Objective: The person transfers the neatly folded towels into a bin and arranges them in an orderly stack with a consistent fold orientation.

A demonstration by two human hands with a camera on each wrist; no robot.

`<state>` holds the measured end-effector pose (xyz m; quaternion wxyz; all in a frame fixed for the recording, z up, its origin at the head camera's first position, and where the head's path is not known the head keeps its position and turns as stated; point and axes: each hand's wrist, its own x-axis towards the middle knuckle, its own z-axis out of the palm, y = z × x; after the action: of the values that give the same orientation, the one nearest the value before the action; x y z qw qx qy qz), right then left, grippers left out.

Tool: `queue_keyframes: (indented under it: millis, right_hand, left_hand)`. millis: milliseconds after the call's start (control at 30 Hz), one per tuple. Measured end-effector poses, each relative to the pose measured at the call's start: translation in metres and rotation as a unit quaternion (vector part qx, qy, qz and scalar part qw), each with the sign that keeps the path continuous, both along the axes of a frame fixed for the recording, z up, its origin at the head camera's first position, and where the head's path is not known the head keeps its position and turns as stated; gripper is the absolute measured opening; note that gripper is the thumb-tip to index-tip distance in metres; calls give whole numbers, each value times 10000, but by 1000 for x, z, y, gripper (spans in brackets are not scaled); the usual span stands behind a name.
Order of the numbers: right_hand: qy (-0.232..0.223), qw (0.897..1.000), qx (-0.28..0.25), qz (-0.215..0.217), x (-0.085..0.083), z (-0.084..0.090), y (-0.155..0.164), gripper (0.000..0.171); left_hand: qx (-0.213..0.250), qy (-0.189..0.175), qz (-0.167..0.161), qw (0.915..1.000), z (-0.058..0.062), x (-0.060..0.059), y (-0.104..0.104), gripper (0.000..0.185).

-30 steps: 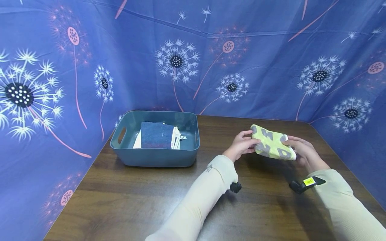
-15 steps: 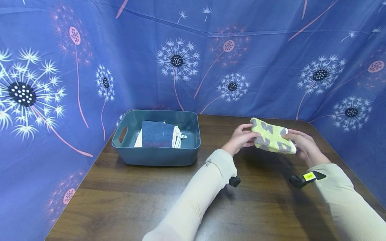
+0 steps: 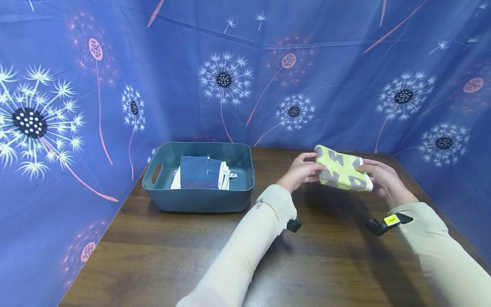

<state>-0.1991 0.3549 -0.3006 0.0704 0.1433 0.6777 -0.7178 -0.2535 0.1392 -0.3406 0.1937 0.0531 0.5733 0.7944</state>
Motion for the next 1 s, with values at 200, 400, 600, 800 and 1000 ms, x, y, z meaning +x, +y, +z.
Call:
queue_keyframes:
  millis: [200, 400, 600, 800, 1000]
  right_hand:
    - [87, 9986, -510, -110, -3, 6, -9, 25]
    - [140, 9980, -616, -57, -6, 14, -17, 28]
    - [175, 9984, -533, -67, -8, 23, -23, 32]
    - [191, 9972, -717, -109, -11, 32, -32, 35]
    - [262, 9971, -702, -137, -14, 38, -44, 35]
  left_hand:
    - [-112, -4, 84, 9999, 10, -1, -7, 40]
    - [-297, -37, 271, 9992, 18, -5, -13, 39]
    - [-365, 81, 322, 9988, 26, -8, -19, 38]
    - [-404, 148, 265, 9987, 34, -11, -30, 40]
    - [-423, 208, 278, 9985, 40, -14, -40, 42]
